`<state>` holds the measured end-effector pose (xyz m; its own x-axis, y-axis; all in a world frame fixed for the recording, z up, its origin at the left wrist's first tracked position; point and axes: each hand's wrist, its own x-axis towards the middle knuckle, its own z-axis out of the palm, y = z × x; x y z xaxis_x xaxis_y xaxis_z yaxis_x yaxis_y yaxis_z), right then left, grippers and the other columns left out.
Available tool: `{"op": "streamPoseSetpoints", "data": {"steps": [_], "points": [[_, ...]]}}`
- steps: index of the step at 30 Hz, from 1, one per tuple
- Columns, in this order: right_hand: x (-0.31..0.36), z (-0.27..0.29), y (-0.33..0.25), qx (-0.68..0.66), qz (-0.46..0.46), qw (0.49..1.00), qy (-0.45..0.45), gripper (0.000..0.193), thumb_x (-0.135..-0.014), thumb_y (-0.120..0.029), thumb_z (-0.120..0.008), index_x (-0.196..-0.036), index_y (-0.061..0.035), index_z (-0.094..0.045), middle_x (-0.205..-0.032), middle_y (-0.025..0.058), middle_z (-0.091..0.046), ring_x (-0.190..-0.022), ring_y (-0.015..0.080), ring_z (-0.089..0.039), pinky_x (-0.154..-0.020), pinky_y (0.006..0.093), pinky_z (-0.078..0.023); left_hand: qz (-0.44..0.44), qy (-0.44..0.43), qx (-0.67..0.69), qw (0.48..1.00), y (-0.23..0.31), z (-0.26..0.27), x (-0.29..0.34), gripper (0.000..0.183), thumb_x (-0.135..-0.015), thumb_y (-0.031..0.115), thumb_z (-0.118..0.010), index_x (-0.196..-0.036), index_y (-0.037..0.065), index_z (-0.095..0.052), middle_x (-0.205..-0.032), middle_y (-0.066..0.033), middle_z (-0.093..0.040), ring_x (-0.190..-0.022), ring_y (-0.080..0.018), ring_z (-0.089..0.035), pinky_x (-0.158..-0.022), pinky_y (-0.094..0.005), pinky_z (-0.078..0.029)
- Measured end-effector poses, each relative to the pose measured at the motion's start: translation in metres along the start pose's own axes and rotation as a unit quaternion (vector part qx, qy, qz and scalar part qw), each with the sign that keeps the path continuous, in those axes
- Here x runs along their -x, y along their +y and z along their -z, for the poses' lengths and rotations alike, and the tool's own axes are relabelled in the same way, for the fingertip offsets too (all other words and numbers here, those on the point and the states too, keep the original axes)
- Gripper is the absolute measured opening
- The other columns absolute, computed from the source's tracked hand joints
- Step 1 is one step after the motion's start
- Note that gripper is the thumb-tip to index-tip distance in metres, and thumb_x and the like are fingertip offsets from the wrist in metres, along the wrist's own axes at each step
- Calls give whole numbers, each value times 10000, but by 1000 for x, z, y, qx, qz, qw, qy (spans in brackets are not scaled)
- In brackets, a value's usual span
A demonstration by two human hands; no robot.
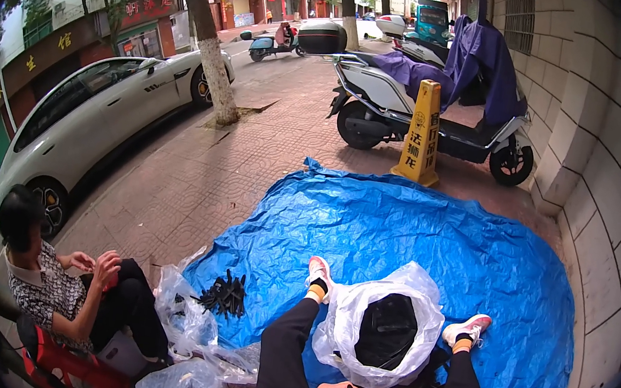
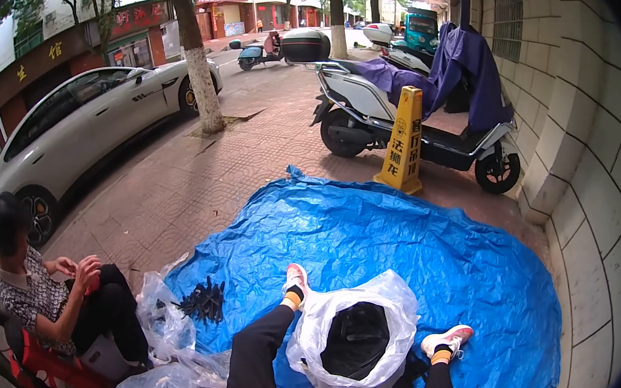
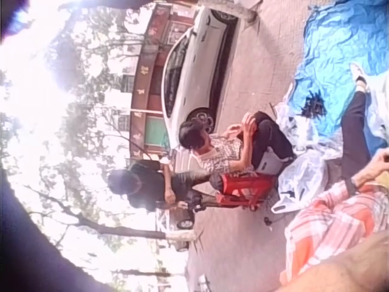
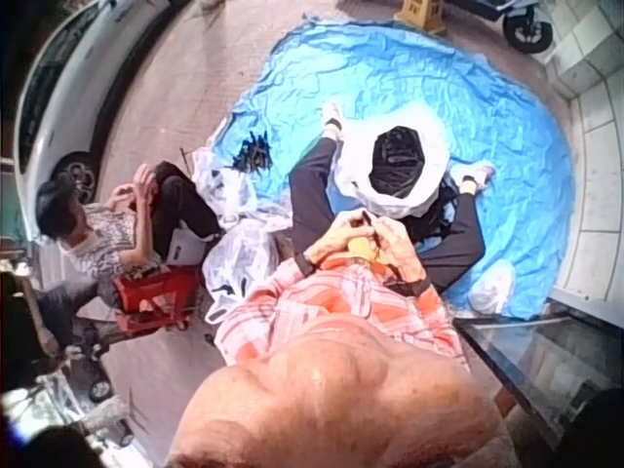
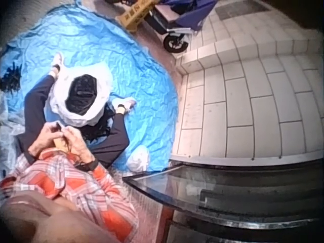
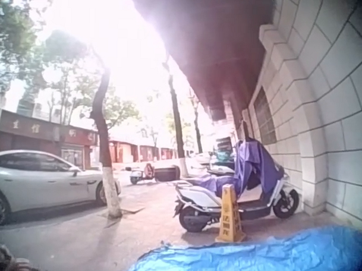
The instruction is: Preparing and cleaning black shoe components using a sponge while seated on a tarp.
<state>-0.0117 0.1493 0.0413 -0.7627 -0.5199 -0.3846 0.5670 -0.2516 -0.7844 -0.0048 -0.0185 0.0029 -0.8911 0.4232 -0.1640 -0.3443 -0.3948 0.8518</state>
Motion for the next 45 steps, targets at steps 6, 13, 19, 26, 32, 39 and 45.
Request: {"op": "streamPoseSetpoints", "data": {"steps": [6, 13, 19, 26, 32, 39, 45], "points": [[8, -1, -1, 9, -34, 999, -16, 233, -880, -277, -534, -866, -46, -556, -665, 0, -528, -562, 72, -478, -510, 196, -370, 16, -104, -62, 993, 12, 2, 1, 191, -831, 159, -612, -927, 2, -563, -803, -26, -557, -751, -101, -564, -713, -248, -429], [-15, 17, 33, 26, 41, 996, 70, 219, -897, -233, -503, -901, -18, -547, -656, 26, -522, -468, 93, -434, -401, 208, -319, -110, -13, -95, 989, 2, -2, -1, 205, -771, 186, -647, -749, 17, -532, -709, -1, -477, -662, -101, -461, -593, -261, -363], [-25, -6, 35, 89, 113, 980, 137, 165, -904, -158, -476, -811, -24, -497, -614, 10, -468, -455, 69, -392, -420, 208, -301, -56, 62, -1, 996, -12, 6, 2, 201, -832, 191, -606, -772, 31, -501, -621, 10, -526, -604, -48, -505, -512, -207, -342], [-9, -23, 9, 203, 73, 967, 138, 161, -886, -182, -531, -859, -23, -528, -646, 2, -474, -510, 60, -386, -444, 196, -288, -152, 64, -44, 985, -11, 3, 0, 159, -811, 157, -570, -789, 18, -496, -602, -19, -538, -554, -68, -486, -495, -239, -356], [4, 16, 39, 160, 71, 970, 168, 159, -876, -136, -528, -942, 8, -530, -664, 19, -495, -487, 66, -394, -426, 197, -298, -263, 164, -368, 877, -34, -14, -11, 225, -779, 220, -571, -772, 9, -492, -644, -123, -514, -563, -174, -505, -524, -322, -394], [-1, 17, 55, 15, 1, 991, 133, 92, -865, -93, -529, -901, -11, -551, -678, -2, -509, -544, 25, -433, -453, 165, -316, -204, 56, -476, 854, -18, 5, -1, 90, -740, 57, -625, -815, 15, -598, -736, -124, -561, -658, -271, -564, -576, -325, -459], [18, 110, 100, -48, 79, 932, 351, 185, -845, -122, -561, -954, 11, -492, -697, 74, -565, -523, 112, -515, -466, 222, -417, 215, 47, -36, 975, -45, 7, -26, 216, -812, -42, -505, -1028, -31, -519, -873, -66, -583, -777, -132, -552, -728, -238, -449]]}}
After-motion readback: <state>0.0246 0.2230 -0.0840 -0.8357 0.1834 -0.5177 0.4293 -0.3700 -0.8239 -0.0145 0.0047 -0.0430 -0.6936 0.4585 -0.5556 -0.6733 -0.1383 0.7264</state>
